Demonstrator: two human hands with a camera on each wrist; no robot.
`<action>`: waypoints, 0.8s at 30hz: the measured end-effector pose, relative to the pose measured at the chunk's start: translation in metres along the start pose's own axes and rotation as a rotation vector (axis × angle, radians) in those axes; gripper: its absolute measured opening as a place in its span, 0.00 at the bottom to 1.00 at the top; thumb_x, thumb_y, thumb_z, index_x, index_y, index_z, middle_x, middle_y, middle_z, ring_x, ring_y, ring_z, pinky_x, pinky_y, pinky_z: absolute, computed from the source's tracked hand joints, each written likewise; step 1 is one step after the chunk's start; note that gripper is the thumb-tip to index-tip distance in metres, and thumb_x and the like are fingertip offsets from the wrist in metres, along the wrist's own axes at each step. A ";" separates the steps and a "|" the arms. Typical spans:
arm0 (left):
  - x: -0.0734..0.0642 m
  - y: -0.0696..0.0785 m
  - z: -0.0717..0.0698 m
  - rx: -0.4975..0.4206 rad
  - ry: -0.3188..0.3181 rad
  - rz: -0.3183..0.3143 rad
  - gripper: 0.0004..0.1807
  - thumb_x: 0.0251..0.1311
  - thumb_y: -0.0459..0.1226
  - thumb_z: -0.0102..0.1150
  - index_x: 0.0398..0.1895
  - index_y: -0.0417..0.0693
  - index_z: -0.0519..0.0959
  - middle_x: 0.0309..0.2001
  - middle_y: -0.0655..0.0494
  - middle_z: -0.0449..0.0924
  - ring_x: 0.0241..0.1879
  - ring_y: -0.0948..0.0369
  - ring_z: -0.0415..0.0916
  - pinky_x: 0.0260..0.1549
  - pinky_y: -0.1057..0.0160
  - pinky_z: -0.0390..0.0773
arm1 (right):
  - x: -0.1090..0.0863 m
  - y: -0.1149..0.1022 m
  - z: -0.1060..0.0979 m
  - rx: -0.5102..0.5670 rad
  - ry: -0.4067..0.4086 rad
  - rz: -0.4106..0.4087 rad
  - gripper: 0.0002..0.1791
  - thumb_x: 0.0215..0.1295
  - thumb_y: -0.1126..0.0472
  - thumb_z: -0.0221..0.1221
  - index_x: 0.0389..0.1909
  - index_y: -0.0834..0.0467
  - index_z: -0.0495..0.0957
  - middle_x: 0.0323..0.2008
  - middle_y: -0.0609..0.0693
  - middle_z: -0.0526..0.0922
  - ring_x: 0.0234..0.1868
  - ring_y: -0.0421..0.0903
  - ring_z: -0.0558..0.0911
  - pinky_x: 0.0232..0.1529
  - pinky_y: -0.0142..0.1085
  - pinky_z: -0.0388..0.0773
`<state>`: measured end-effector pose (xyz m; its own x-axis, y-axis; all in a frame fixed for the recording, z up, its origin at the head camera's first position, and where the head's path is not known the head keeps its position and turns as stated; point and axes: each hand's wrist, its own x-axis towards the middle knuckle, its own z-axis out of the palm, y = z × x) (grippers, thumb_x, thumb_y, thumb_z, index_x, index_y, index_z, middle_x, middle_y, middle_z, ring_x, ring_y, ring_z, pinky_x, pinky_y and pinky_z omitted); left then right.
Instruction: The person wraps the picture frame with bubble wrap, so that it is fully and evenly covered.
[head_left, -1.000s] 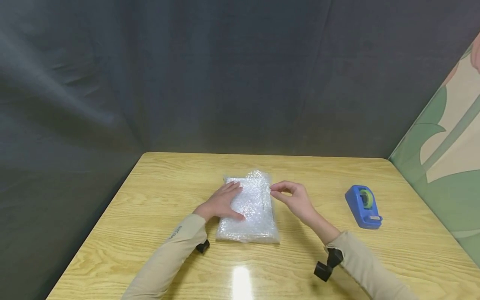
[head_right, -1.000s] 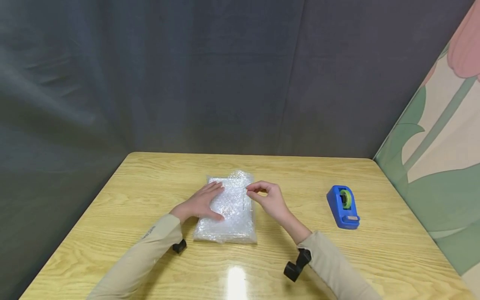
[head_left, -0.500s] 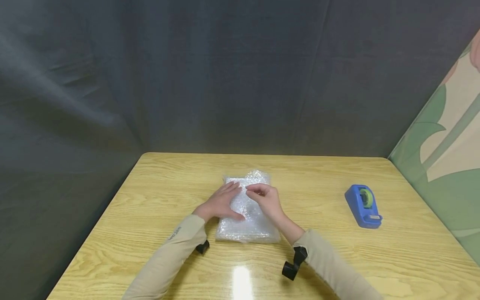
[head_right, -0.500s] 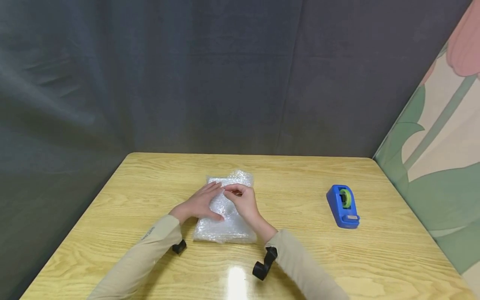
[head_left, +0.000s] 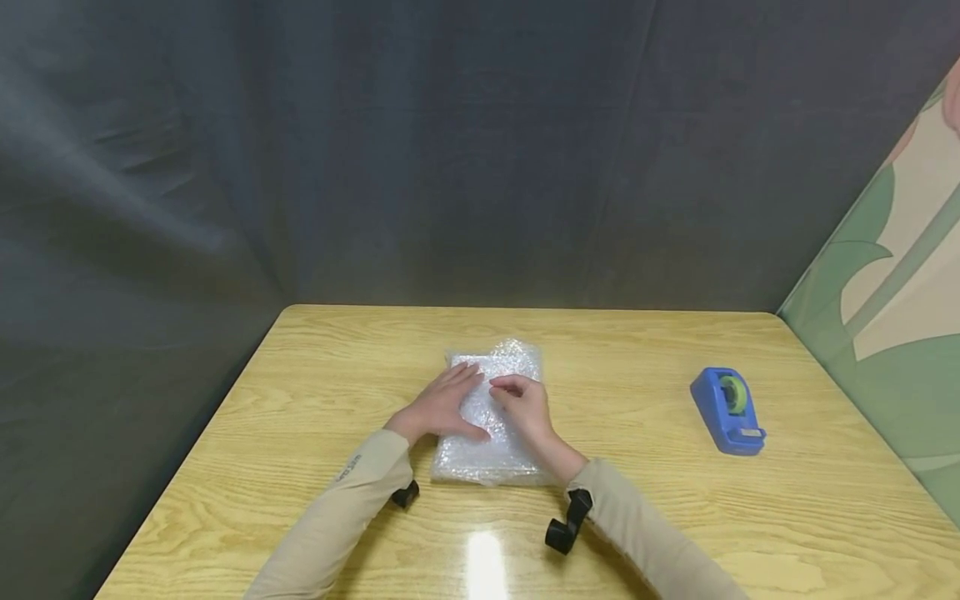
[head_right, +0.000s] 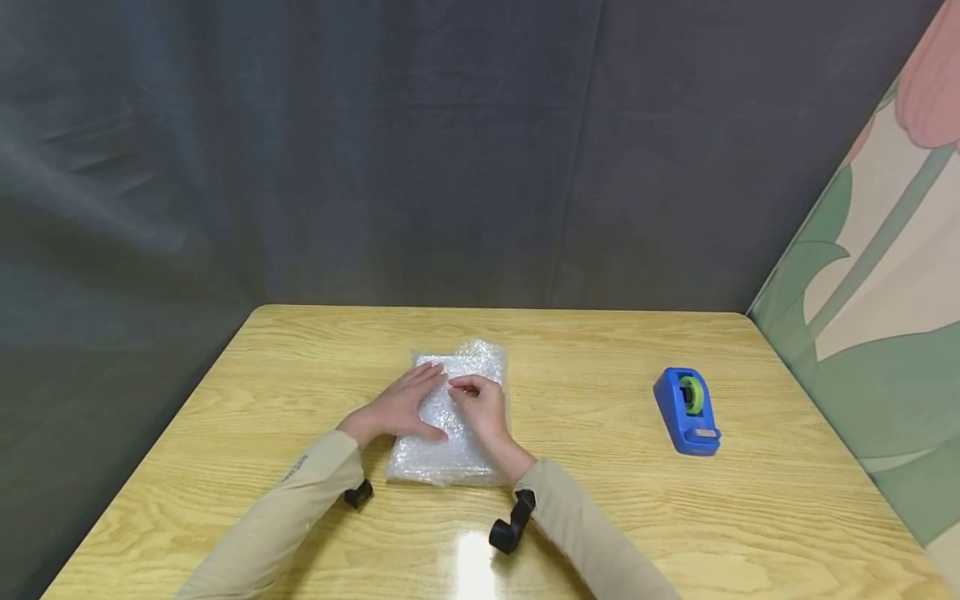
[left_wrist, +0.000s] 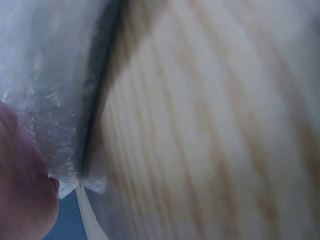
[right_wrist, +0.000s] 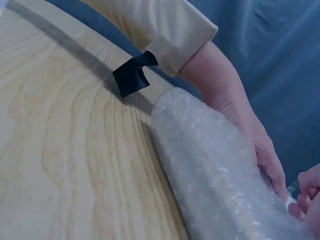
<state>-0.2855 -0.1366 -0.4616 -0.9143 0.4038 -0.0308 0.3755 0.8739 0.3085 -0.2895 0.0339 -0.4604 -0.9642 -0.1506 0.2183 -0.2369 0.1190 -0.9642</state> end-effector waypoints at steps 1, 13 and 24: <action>0.000 0.000 0.000 0.001 0.001 0.002 0.57 0.38 0.64 0.62 0.70 0.48 0.50 0.72 0.55 0.40 0.70 0.57 0.33 0.67 0.54 0.39 | 0.000 0.001 0.000 -0.010 0.006 0.003 0.07 0.53 0.74 0.59 0.33 0.73 0.79 0.30 0.64 0.81 0.23 0.38 0.75 0.23 0.23 0.72; 0.001 0.002 -0.001 0.012 0.001 -0.009 0.57 0.38 0.63 0.63 0.70 0.48 0.51 0.72 0.55 0.40 0.70 0.58 0.33 0.67 0.55 0.38 | 0.001 0.004 0.001 -0.101 0.003 -0.003 0.07 0.52 0.75 0.57 0.32 0.71 0.80 0.25 0.58 0.80 0.22 0.40 0.74 0.21 0.24 0.72; -0.001 0.004 -0.003 0.011 0.006 0.005 0.57 0.38 0.62 0.63 0.69 0.46 0.52 0.71 0.52 0.41 0.70 0.55 0.35 0.67 0.54 0.39 | 0.004 0.013 0.000 -0.307 -0.012 -0.132 0.12 0.43 0.80 0.51 0.30 0.70 0.80 0.23 0.57 0.80 0.26 0.48 0.78 0.27 0.32 0.76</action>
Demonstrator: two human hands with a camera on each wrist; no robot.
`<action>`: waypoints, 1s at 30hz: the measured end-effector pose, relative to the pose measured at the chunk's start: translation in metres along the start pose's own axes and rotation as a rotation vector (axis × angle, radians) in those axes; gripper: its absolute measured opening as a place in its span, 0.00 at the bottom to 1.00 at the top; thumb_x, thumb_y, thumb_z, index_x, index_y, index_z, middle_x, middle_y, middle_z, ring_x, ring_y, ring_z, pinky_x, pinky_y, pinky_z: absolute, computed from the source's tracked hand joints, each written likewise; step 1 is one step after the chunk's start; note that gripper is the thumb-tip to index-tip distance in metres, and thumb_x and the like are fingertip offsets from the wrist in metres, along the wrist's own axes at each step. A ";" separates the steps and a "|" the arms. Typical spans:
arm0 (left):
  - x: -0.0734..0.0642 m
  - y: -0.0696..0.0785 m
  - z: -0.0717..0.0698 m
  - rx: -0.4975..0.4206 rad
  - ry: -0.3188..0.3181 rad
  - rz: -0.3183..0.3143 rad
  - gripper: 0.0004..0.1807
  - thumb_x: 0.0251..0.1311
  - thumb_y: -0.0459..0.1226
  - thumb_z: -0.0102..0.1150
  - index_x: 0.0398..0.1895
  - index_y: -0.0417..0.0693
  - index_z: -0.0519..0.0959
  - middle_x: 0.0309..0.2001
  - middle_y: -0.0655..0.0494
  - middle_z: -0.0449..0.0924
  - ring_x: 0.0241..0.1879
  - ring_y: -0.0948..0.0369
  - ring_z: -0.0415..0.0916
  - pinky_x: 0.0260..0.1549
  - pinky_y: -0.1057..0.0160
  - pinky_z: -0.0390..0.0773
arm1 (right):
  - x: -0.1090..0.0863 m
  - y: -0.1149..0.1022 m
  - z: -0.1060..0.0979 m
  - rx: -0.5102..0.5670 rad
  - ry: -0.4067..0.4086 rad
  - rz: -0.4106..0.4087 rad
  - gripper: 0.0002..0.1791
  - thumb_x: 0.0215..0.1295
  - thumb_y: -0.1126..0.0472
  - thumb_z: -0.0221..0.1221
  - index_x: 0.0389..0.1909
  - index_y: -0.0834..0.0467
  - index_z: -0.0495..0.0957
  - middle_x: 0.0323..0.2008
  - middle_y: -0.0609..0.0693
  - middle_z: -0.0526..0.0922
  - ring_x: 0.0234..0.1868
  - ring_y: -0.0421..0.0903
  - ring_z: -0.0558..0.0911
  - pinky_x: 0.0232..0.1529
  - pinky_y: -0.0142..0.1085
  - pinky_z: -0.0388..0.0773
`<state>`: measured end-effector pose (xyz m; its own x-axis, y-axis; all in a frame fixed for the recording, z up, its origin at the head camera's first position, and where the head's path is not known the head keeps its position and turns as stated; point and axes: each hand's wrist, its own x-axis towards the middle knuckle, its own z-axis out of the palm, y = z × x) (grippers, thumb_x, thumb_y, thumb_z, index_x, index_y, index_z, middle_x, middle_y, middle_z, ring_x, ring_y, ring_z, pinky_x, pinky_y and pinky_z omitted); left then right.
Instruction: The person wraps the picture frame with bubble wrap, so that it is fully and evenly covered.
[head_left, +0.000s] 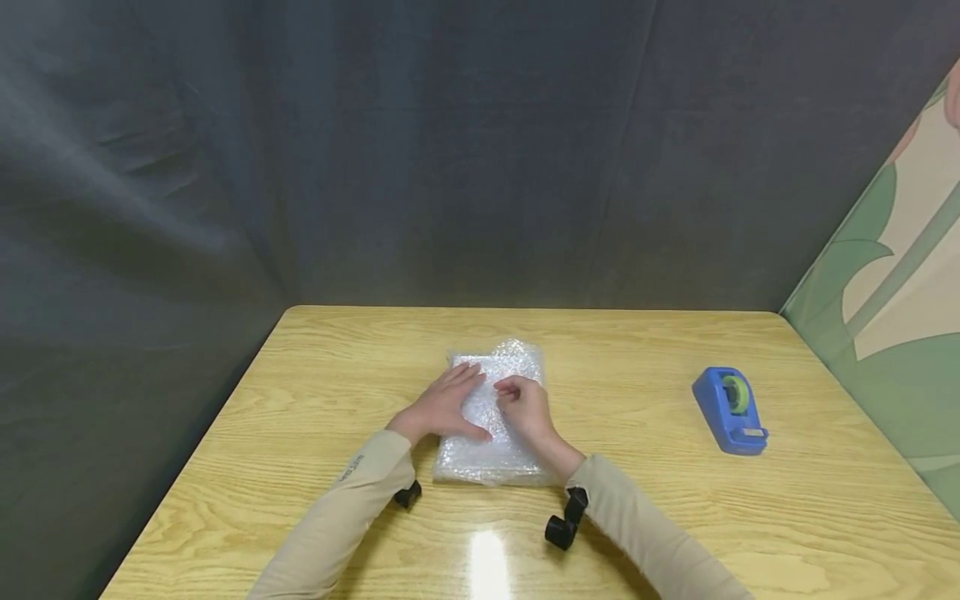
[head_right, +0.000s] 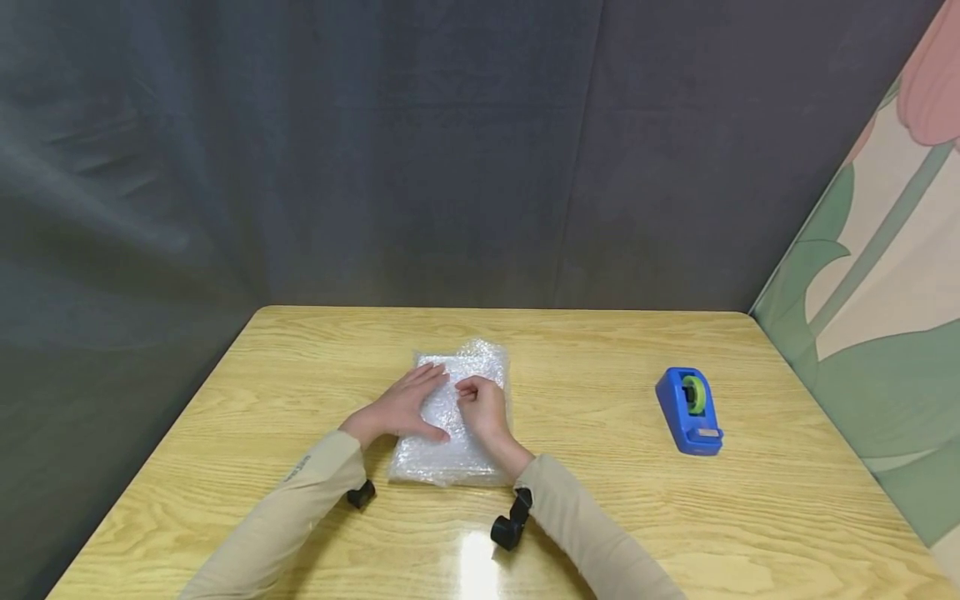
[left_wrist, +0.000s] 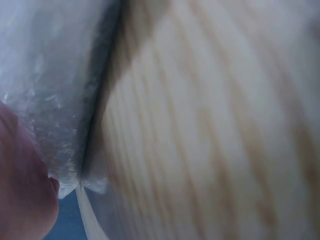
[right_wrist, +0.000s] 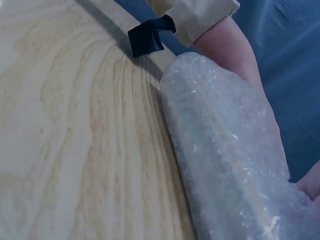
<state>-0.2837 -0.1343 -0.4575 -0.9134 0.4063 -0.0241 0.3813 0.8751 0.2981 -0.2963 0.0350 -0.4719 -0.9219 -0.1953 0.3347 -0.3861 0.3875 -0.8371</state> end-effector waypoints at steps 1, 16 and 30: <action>0.000 0.000 0.000 0.001 0.003 0.004 0.56 0.38 0.62 0.63 0.69 0.46 0.52 0.71 0.52 0.42 0.70 0.55 0.35 0.67 0.54 0.40 | 0.000 0.000 0.000 -0.020 -0.003 -0.010 0.13 0.43 0.80 0.52 0.30 0.70 0.80 0.23 0.57 0.80 0.26 0.48 0.78 0.28 0.33 0.77; -0.001 0.001 0.000 -0.015 -0.021 -0.024 0.57 0.38 0.63 0.63 0.70 0.47 0.50 0.72 0.55 0.40 0.70 0.57 0.33 0.67 0.56 0.38 | 0.003 -0.001 -0.007 -0.197 -0.071 -0.133 0.02 0.40 0.76 0.58 0.16 0.68 0.78 0.11 0.48 0.65 0.20 0.43 0.66 0.21 0.33 0.64; 0.001 -0.002 0.003 0.003 -0.009 -0.002 0.57 0.38 0.64 0.62 0.70 0.48 0.51 0.72 0.54 0.40 0.70 0.57 0.33 0.67 0.55 0.38 | 0.004 -0.003 -0.024 -0.098 -0.249 -0.040 0.30 0.47 0.66 0.66 0.52 0.74 0.69 0.38 0.60 0.79 0.38 0.51 0.79 0.41 0.39 0.79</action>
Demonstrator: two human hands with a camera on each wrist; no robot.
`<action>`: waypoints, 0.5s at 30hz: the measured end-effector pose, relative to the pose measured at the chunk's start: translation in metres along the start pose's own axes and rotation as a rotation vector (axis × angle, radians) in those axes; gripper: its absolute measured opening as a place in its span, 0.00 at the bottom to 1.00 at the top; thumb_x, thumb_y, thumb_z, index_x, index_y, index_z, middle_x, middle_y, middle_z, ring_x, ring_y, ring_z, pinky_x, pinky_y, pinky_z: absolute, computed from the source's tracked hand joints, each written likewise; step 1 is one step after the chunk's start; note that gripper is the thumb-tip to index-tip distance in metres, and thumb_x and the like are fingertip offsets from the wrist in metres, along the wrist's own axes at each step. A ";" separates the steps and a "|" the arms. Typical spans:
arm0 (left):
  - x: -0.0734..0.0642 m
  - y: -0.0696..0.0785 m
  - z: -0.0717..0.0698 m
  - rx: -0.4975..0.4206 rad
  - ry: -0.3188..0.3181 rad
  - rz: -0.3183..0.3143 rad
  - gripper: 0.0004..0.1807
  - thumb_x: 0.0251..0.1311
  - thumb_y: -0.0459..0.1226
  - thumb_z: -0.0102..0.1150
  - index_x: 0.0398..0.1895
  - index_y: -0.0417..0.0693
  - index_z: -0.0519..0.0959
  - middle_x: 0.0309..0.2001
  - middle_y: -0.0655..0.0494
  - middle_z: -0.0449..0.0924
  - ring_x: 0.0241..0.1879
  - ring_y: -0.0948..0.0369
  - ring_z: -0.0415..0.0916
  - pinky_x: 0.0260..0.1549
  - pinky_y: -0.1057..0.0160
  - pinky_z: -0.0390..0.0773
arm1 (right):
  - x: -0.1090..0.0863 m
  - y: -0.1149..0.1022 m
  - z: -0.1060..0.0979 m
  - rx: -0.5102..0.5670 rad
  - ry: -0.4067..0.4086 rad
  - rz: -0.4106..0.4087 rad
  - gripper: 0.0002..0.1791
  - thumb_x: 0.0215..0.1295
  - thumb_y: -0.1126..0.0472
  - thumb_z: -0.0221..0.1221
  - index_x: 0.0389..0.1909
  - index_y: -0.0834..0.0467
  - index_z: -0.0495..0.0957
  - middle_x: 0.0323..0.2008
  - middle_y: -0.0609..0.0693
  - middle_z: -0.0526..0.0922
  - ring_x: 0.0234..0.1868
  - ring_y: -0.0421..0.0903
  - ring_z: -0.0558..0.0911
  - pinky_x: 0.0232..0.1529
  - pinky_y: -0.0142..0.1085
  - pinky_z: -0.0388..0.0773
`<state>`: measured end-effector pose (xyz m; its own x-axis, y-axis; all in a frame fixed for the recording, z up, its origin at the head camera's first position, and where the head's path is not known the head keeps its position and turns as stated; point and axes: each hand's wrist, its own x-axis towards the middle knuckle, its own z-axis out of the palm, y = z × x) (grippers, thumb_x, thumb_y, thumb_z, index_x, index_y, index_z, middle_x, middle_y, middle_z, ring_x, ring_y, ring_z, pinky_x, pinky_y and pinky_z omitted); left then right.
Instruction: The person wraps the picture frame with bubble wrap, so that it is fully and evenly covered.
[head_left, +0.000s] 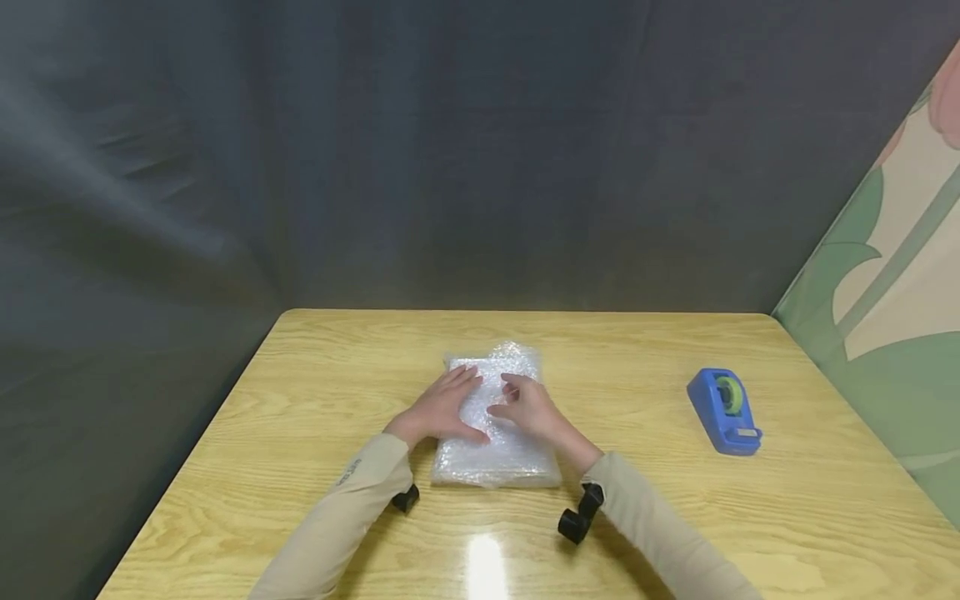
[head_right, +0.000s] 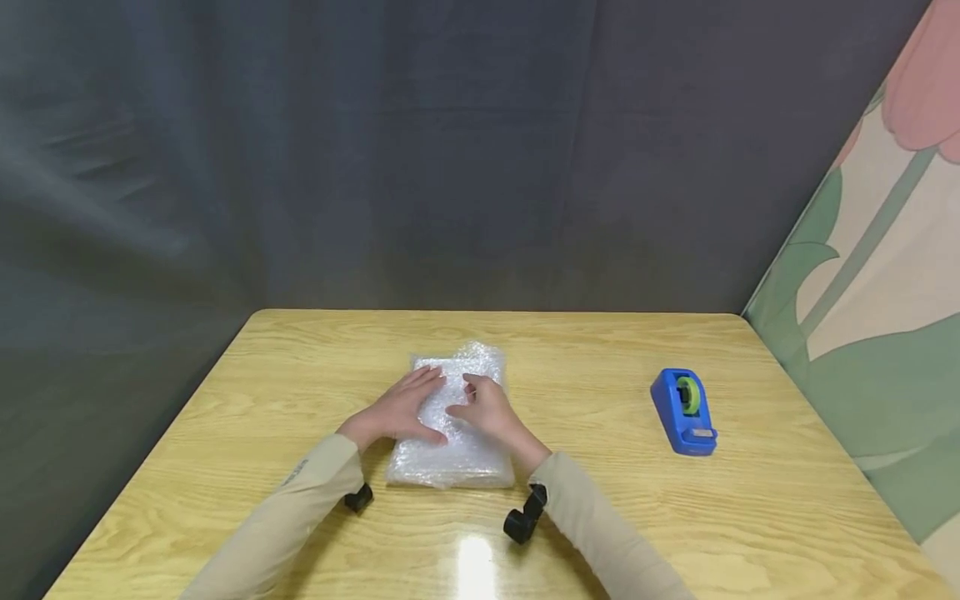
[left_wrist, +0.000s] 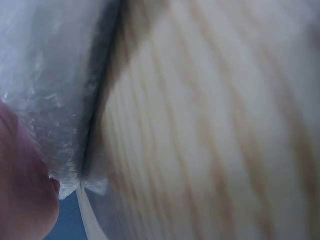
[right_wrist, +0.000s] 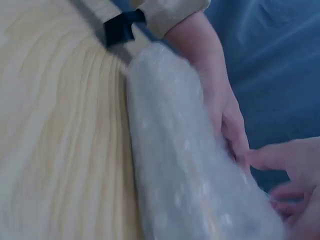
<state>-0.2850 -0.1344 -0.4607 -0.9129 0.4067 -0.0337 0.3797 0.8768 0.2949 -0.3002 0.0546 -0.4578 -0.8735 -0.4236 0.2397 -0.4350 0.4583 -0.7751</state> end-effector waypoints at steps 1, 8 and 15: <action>0.000 -0.001 0.000 0.003 0.001 -0.001 0.57 0.38 0.64 0.62 0.70 0.48 0.51 0.72 0.55 0.40 0.70 0.57 0.33 0.67 0.55 0.38 | 0.000 0.000 -0.001 -0.023 0.002 -0.047 0.28 0.47 0.66 0.66 0.50 0.73 0.71 0.40 0.61 0.80 0.40 0.53 0.79 0.42 0.41 0.79; -0.002 -0.003 0.000 -0.031 -0.002 0.004 0.57 0.38 0.64 0.62 0.70 0.48 0.51 0.72 0.54 0.40 0.70 0.57 0.33 0.67 0.54 0.38 | 0.002 0.014 -0.004 -0.180 -0.005 -0.356 0.12 0.50 0.69 0.62 0.38 0.67 0.80 0.39 0.59 0.82 0.44 0.54 0.78 0.49 0.46 0.74; 0.000 -0.004 0.001 -0.009 0.003 0.009 0.57 0.38 0.65 0.61 0.70 0.48 0.51 0.72 0.54 0.40 0.70 0.57 0.34 0.67 0.55 0.39 | 0.006 0.020 0.001 -0.320 -0.068 -0.406 0.17 0.54 0.62 0.61 0.42 0.68 0.79 0.44 0.59 0.80 0.47 0.53 0.75 0.52 0.45 0.71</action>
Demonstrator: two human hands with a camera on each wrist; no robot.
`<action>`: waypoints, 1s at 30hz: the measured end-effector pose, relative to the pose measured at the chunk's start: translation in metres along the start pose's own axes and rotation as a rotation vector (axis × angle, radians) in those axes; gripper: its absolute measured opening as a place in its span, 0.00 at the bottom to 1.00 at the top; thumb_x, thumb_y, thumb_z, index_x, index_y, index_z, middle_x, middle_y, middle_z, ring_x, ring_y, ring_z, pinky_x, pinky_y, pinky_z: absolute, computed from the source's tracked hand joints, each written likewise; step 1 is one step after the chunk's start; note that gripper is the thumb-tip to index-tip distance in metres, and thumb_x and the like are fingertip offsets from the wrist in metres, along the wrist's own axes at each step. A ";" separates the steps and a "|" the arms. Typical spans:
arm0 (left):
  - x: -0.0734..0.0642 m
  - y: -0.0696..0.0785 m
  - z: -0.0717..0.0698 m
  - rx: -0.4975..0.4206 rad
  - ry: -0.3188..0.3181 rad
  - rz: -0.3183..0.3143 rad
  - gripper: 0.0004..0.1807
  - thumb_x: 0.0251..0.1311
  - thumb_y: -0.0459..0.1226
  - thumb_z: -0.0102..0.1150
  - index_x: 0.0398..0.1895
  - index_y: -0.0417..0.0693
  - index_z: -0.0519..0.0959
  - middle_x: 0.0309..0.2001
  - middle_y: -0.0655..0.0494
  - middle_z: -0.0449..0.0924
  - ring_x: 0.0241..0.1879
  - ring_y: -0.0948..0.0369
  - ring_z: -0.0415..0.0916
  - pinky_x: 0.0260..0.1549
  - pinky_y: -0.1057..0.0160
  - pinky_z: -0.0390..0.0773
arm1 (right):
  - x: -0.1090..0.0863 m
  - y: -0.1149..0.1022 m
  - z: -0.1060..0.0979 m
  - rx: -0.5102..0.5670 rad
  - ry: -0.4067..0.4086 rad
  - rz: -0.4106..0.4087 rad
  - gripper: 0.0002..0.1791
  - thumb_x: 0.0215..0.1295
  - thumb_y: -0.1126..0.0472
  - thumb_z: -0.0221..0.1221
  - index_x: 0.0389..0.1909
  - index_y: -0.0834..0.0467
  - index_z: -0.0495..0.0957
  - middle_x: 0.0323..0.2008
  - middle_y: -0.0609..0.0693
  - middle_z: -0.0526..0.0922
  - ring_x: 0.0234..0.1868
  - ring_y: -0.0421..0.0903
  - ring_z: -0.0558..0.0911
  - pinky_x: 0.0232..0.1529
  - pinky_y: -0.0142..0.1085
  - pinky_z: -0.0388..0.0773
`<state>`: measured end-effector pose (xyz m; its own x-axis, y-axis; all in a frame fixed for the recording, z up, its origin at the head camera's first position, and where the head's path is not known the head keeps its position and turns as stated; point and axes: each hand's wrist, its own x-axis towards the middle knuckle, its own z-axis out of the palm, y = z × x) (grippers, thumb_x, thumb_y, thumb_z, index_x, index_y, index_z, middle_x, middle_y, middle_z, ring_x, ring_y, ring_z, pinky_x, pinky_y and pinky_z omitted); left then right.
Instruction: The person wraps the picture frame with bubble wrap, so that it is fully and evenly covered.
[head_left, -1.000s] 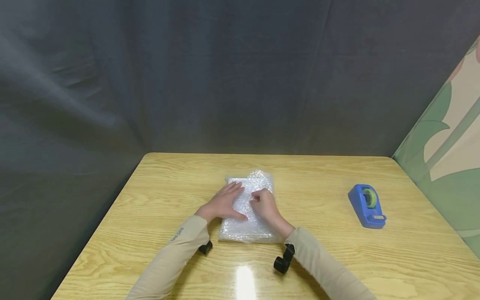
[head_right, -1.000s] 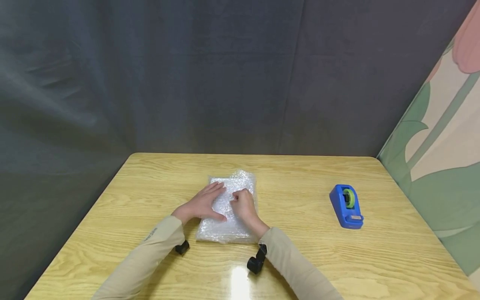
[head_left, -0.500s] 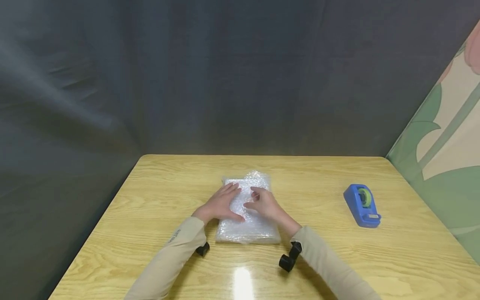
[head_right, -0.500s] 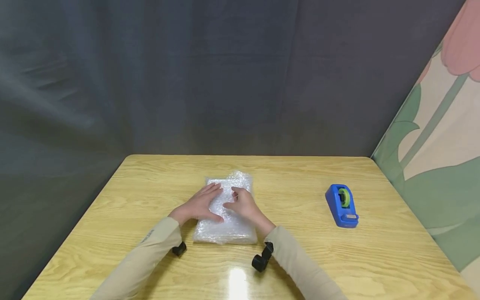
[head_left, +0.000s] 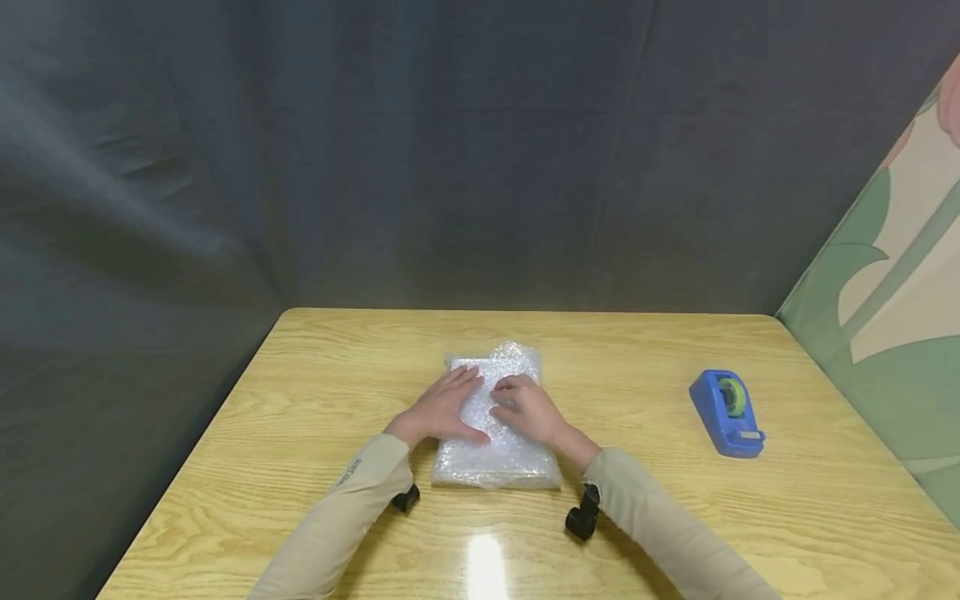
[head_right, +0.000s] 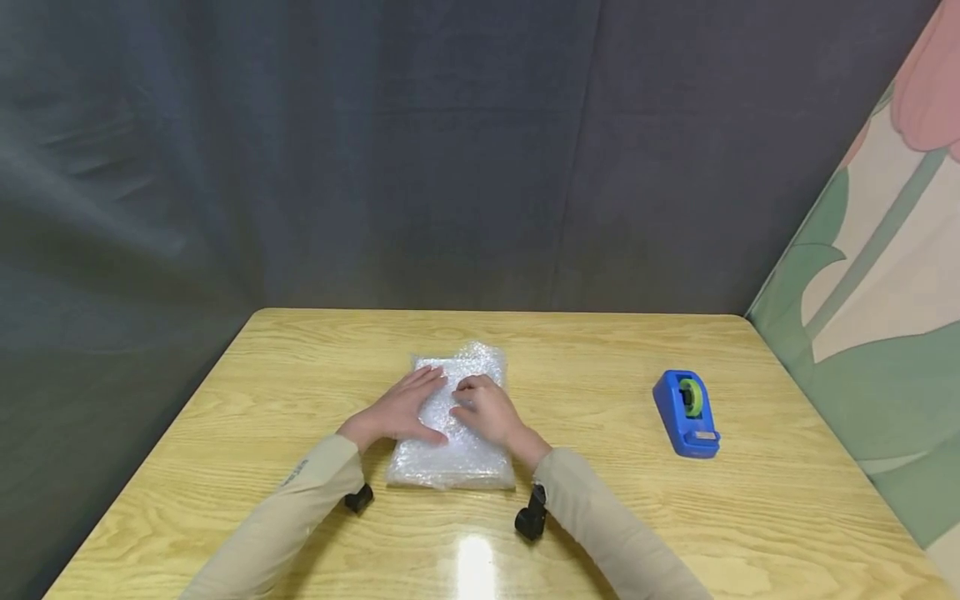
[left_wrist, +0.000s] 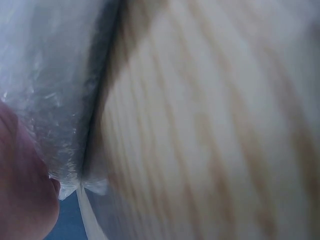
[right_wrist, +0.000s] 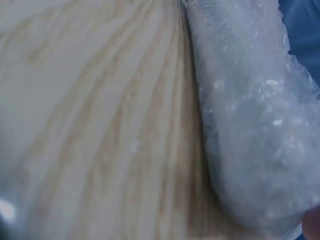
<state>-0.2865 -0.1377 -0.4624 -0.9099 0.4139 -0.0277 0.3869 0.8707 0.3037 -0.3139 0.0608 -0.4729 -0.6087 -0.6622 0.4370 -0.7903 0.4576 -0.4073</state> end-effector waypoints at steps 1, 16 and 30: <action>0.000 0.000 0.000 0.003 0.000 -0.001 0.57 0.38 0.65 0.61 0.70 0.48 0.51 0.72 0.54 0.40 0.70 0.57 0.34 0.67 0.55 0.39 | 0.000 0.000 0.000 -0.014 -0.009 -0.004 0.17 0.54 0.61 0.61 0.43 0.68 0.79 0.45 0.59 0.79 0.48 0.54 0.74 0.53 0.45 0.70; -0.002 0.005 -0.005 0.006 -0.030 0.001 0.58 0.38 0.64 0.62 0.70 0.45 0.50 0.72 0.53 0.39 0.70 0.55 0.33 0.67 0.54 0.38 | 0.002 0.000 -0.008 -0.081 -0.202 0.003 0.32 0.54 0.51 0.62 0.54 0.69 0.70 0.56 0.62 0.71 0.56 0.56 0.69 0.58 0.48 0.65; -0.001 0.006 -0.005 0.018 -0.041 -0.019 0.59 0.37 0.64 0.63 0.70 0.47 0.50 0.72 0.55 0.38 0.70 0.57 0.32 0.67 0.56 0.36 | -0.014 0.003 -0.009 0.115 -0.112 0.014 0.37 0.55 0.54 0.62 0.58 0.74 0.63 0.59 0.66 0.66 0.60 0.60 0.64 0.62 0.53 0.58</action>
<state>-0.2844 -0.1342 -0.4562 -0.9103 0.4076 -0.0721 0.3728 0.8830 0.2853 -0.3079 0.0767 -0.4730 -0.6026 -0.7214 0.3412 -0.7651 0.4005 -0.5043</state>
